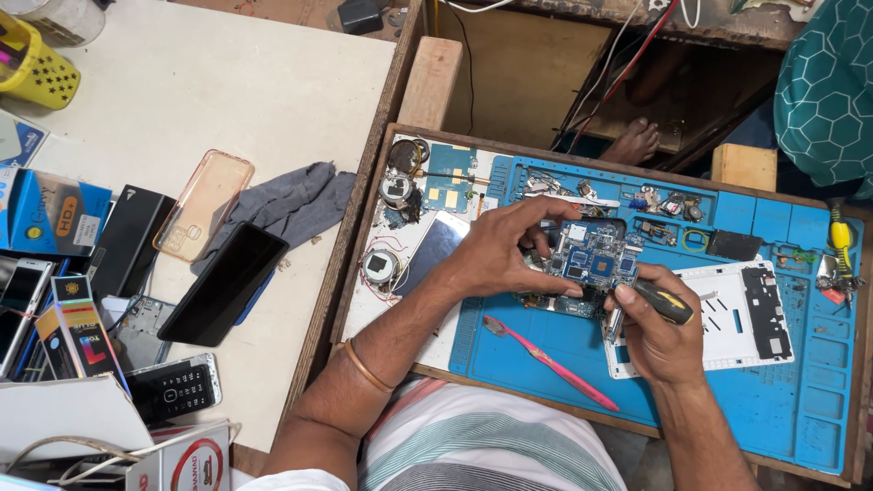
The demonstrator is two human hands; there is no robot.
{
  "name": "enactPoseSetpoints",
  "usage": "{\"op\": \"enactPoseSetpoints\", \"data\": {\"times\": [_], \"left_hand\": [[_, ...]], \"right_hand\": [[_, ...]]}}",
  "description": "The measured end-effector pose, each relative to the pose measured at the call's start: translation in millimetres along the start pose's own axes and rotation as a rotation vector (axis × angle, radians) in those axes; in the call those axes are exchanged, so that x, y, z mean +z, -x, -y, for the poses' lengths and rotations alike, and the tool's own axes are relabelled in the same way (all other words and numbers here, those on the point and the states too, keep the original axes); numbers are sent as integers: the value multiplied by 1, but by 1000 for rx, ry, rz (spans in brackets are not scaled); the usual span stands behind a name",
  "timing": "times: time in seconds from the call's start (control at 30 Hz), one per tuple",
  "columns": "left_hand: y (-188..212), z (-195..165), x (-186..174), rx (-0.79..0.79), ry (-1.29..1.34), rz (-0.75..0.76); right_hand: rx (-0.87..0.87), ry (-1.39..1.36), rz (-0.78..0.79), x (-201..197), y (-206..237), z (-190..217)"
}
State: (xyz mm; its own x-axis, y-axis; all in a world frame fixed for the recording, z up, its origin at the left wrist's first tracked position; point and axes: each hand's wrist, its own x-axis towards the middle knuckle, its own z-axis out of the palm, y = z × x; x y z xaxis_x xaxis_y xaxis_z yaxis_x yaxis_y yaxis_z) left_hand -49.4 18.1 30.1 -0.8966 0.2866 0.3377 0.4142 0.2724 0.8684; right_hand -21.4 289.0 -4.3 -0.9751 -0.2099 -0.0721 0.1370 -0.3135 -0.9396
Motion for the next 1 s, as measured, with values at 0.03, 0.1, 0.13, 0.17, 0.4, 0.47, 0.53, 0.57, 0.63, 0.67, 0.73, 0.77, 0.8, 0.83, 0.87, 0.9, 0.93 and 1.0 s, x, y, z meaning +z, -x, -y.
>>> {"op": "enactPoseSetpoints", "data": {"times": [0.03,0.1,0.13,0.17,0.4,0.47,0.53,0.57,0.63,0.67,0.73,0.77,0.8,0.83,0.87,0.9,0.93,1.0], "left_hand": [[0,0,0,-7,-4,2],[0,-1,0,-24,-10,9],[0,-1,0,-22,-8,9],[0,-1,-1,-20,-8,9],[0,2,0,16,-14,-2],[0,2,-1,1,-19,2],[-1,2,-1,6,-20,0],[0,2,-1,17,-17,-3],[-1,1,-2,26,-11,-4],[-1,1,-2,23,-9,-1],[0,0,-2,4,-4,4],[1,0,-1,-8,-3,6],[0,0,-1,-19,-3,8],[0,0,-2,-11,-8,5],[0,0,-2,-3,-11,3],[-1,0,-1,4,-15,1],[-1,-1,-1,5,-16,1],[-1,-1,-2,7,-20,2]], "right_hand": [[-1,0,-4,0,0,0],[-6,-7,4,1,0,1],[-8,-10,8,1,0,1],[-8,-10,7,1,0,1],[-5,-8,7,-1,0,-1],[-6,-9,14,-1,0,-1],[-9,-3,17,-2,0,-1],[-6,-4,17,-1,0,-1],[0,-7,18,-1,0,-1],[0,-6,8,-1,0,-1],[5,-3,-13,0,0,-1],[3,-5,-8,0,1,-1],[-1,-8,0,0,0,0],[-5,-11,7,0,0,0],[-4,-11,5,0,0,-1],[-4,-11,3,0,0,0],[-4,-11,1,0,0,0],[-5,-4,3,0,0,-1]]}}
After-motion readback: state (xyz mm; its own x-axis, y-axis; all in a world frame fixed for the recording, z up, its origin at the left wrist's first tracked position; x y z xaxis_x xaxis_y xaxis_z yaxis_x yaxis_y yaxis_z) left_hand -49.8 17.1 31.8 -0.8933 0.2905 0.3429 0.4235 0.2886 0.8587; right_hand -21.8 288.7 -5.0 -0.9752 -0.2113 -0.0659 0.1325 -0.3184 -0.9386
